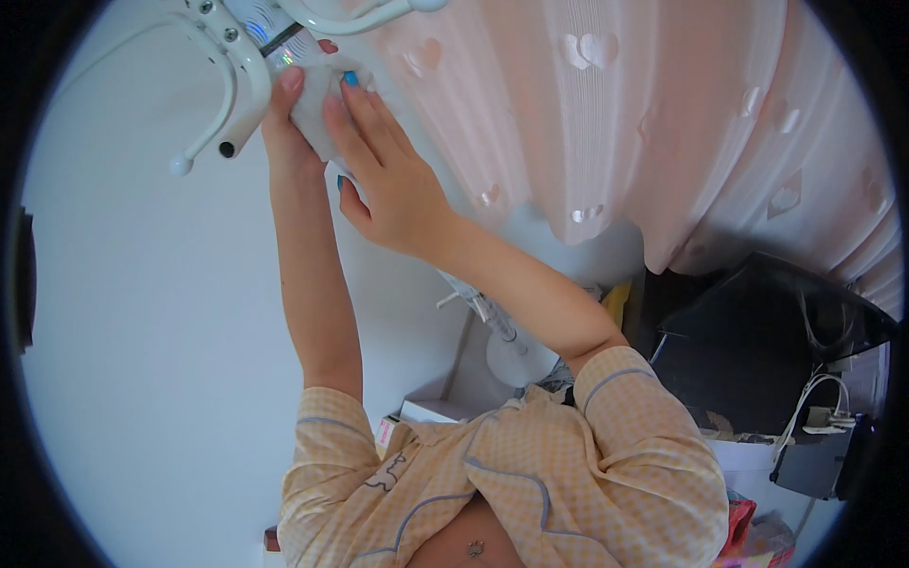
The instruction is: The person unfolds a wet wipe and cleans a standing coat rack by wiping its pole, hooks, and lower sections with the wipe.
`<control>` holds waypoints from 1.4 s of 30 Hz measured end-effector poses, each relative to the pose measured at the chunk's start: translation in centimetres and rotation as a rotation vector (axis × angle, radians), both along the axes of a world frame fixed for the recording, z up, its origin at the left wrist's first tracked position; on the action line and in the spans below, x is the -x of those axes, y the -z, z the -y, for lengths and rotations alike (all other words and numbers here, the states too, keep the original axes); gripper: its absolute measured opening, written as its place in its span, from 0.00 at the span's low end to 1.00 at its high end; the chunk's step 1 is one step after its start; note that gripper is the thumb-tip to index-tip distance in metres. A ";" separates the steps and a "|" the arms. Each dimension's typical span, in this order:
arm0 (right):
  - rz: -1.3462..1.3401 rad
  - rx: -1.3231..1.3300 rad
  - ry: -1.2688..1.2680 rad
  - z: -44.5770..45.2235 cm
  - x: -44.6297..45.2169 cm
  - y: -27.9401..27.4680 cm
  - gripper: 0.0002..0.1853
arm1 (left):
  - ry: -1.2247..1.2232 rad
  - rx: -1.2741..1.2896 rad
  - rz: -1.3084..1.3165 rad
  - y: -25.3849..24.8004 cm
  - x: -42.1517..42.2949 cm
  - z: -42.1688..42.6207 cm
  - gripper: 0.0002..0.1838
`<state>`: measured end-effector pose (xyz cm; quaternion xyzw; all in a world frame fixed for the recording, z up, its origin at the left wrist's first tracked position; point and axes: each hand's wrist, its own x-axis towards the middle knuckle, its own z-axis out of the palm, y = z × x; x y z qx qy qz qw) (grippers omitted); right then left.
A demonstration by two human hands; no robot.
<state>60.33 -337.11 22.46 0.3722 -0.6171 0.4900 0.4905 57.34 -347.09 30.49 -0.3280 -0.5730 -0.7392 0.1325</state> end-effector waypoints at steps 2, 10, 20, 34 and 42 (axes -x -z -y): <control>-0.001 -0.050 0.026 -0.4 0.1 1.1 0.37 | 0.016 -0.014 0.059 0.9 0.0 -0.1 0.23; 0.322 0.100 -0.257 -2.6 0.8 9.9 0.31 | -0.314 0.056 0.093 10.8 0.6 -0.4 0.18; 0.770 0.010 -0.118 -3.4 -0.8 19.4 0.20 | -0.429 0.181 0.256 27.9 -0.9 -0.7 0.15; 0.697 -0.255 0.122 -2.7 -3.9 27.5 0.33 | -1.025 0.312 0.205 33.4 -4.0 -4.3 0.30; 0.624 0.063 -0.301 -1.4 -1.7 18.4 0.37 | -0.949 0.143 0.242 20.9 -3.5 -4.4 0.30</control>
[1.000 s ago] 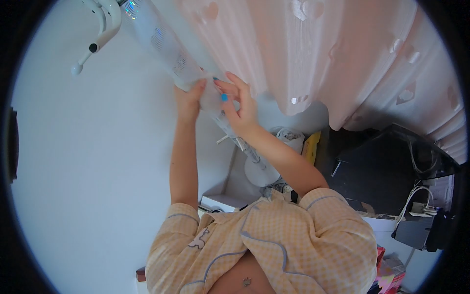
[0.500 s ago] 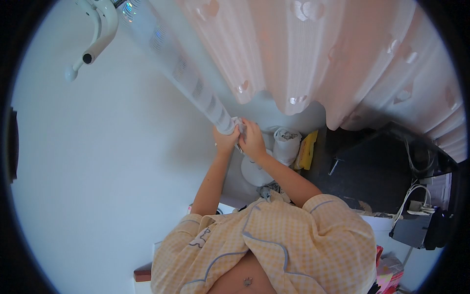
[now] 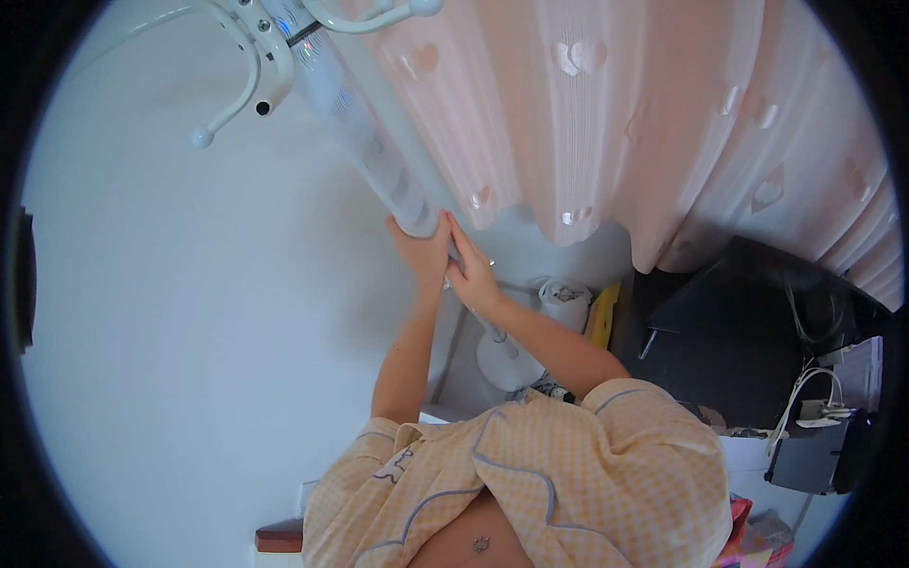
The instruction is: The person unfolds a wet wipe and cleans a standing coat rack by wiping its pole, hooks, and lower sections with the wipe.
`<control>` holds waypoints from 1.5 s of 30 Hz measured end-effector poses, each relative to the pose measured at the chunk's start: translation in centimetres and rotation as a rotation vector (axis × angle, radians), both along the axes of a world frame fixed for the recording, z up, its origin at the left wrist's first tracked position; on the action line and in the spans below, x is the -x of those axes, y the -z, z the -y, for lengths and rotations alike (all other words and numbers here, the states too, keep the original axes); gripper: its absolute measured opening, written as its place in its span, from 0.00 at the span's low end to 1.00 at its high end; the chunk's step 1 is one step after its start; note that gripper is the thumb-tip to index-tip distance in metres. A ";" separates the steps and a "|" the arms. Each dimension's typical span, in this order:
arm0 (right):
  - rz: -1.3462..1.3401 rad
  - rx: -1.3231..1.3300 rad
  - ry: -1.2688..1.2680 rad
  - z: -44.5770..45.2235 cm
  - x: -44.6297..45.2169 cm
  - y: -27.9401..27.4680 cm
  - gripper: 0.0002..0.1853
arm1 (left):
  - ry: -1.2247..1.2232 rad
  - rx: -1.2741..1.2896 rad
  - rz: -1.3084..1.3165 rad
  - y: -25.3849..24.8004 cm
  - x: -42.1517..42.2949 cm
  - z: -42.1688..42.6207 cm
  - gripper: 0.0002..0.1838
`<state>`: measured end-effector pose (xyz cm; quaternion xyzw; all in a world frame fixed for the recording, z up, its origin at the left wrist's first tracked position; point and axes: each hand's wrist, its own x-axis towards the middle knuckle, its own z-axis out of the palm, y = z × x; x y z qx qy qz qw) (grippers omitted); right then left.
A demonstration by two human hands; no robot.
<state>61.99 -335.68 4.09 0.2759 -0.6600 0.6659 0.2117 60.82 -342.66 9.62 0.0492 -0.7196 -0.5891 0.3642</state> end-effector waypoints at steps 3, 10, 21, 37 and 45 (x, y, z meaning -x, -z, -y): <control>-0.116 0.099 -0.023 0.5 0.7 -5.1 0.36 | -0.007 0.044 -0.120 -5.3 0.5 0.4 0.30; -0.238 0.152 -0.074 1.1 1.4 -15.7 0.33 | -0.006 0.199 -0.337 -16.3 1.5 2.0 0.23; -0.734 -0.026 0.309 0.7 2.4 -21.1 0.30 | 0.599 -0.184 -0.352 -20.2 2.1 4.2 0.12; 0.066 -0.203 0.044 -2.2 0.5 -0.8 0.22 | 0.365 0.020 0.088 7.1 0.4 3.3 0.23; 0.071 -0.420 0.326 -3.2 -2.0 5.8 0.10 | 0.331 -0.025 0.251 12.2 -3.6 3.7 0.31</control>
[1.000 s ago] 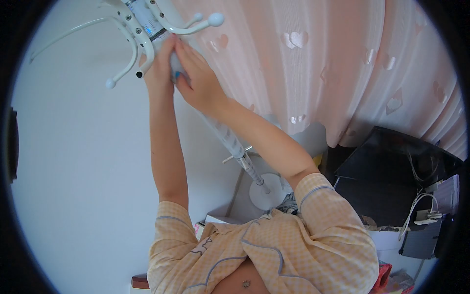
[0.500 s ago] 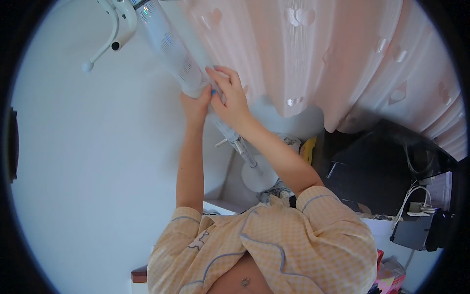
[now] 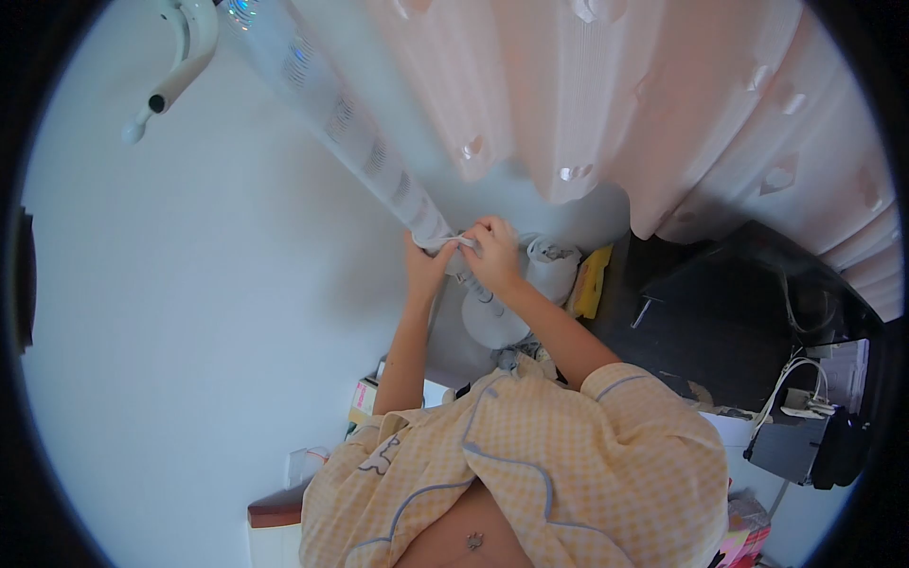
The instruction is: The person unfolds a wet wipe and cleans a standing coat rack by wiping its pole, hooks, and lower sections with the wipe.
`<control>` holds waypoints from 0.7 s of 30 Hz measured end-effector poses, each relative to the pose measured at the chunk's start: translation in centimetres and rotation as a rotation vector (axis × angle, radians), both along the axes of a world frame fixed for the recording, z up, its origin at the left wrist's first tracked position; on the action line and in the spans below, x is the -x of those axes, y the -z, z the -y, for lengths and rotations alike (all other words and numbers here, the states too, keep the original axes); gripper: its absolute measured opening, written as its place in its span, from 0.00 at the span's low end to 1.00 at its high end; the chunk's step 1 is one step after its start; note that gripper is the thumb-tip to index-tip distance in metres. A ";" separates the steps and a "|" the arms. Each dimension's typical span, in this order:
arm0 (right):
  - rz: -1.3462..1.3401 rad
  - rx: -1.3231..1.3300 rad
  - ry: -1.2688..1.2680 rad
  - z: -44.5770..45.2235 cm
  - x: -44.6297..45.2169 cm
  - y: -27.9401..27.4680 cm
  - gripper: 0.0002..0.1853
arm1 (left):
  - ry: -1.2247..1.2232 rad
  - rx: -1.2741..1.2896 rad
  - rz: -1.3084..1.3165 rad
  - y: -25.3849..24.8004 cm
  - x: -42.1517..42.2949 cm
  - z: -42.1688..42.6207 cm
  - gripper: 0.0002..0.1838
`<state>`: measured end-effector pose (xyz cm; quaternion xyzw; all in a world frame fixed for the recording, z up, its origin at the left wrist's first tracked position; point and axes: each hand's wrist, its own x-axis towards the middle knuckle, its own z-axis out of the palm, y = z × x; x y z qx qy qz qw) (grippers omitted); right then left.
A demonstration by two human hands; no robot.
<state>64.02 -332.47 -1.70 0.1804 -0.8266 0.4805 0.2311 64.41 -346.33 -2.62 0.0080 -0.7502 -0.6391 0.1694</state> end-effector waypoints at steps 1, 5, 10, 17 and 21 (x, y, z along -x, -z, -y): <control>-0.112 -0.018 0.045 -0.3 -0.5 -0.6 0.09 | 0.009 -0.013 -0.014 0.6 -0.5 0.2 0.31; -0.211 0.056 -0.069 -1.4 -1.3 0.3 0.09 | 0.087 -0.055 -0.075 2.0 -3.1 3.6 0.21; 0.266 0.068 -0.334 -1.0 -4.9 -1.1 0.11 | -0.022 0.235 -0.105 1.2 -6.4 6.0 0.11; 0.480 0.072 -0.571 3.7 -7.2 1.0 0.13 | -0.599 0.356 0.053 -1.0 -7.3 5.3 0.08; 0.254 0.074 -0.493 4.6 -6.7 2.2 0.14 | -0.514 0.585 -0.199 -1.2 -2.5 4.1 0.11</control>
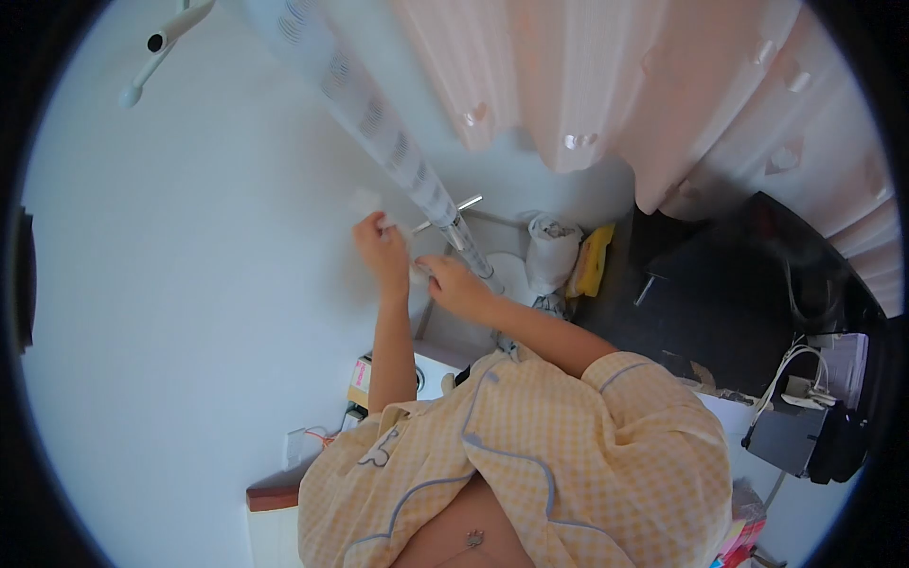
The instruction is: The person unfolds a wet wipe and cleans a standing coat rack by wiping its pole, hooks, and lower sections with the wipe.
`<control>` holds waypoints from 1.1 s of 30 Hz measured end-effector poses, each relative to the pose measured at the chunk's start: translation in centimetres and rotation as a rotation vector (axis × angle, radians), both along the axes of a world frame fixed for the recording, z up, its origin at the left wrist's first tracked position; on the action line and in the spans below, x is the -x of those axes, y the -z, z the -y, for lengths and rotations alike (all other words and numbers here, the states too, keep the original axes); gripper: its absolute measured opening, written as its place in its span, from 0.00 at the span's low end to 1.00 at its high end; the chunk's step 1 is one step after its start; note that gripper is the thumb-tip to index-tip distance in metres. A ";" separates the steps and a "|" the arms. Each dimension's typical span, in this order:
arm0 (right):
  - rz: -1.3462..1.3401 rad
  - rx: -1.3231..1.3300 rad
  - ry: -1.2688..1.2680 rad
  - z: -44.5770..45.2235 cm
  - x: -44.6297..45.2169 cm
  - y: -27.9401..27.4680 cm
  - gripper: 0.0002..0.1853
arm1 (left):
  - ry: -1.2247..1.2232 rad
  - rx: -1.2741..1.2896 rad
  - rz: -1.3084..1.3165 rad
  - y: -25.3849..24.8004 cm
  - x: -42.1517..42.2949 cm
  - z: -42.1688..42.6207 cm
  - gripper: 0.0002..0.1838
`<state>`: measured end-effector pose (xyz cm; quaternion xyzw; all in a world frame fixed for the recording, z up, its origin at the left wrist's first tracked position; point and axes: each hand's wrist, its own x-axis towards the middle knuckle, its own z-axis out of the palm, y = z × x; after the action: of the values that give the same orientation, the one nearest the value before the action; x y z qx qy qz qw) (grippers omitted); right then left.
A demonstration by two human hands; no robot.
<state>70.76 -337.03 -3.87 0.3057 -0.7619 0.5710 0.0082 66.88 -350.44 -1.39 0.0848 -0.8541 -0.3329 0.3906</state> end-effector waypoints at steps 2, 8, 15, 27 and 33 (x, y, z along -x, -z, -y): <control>-0.192 -0.084 0.219 -1.1 0.3 -0.4 0.14 | 0.081 0.201 -0.029 1.7 0.9 -1.2 0.13; -0.015 -0.078 0.496 -3.1 2.0 0.7 0.06 | 0.192 0.263 0.184 5.4 0.6 -2.8 0.18; 0.275 -0.255 0.357 -1.9 2.8 2.0 0.11 | 0.321 0.331 0.315 3.8 0.8 -0.4 0.15; 0.151 -0.467 0.399 -2.1 2.8 0.5 0.12 | 0.312 0.368 0.547 3.4 2.5 -2.5 0.13; 0.218 -0.455 0.395 -1.9 2.3 0.3 0.12 | 0.331 0.467 0.748 3.5 3.7 -0.9 0.09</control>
<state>68.48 -335.13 -4.14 0.0828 -0.9111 0.4026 -0.0314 63.17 -349.53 -4.92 -0.0285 -0.9903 -0.1361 0.0061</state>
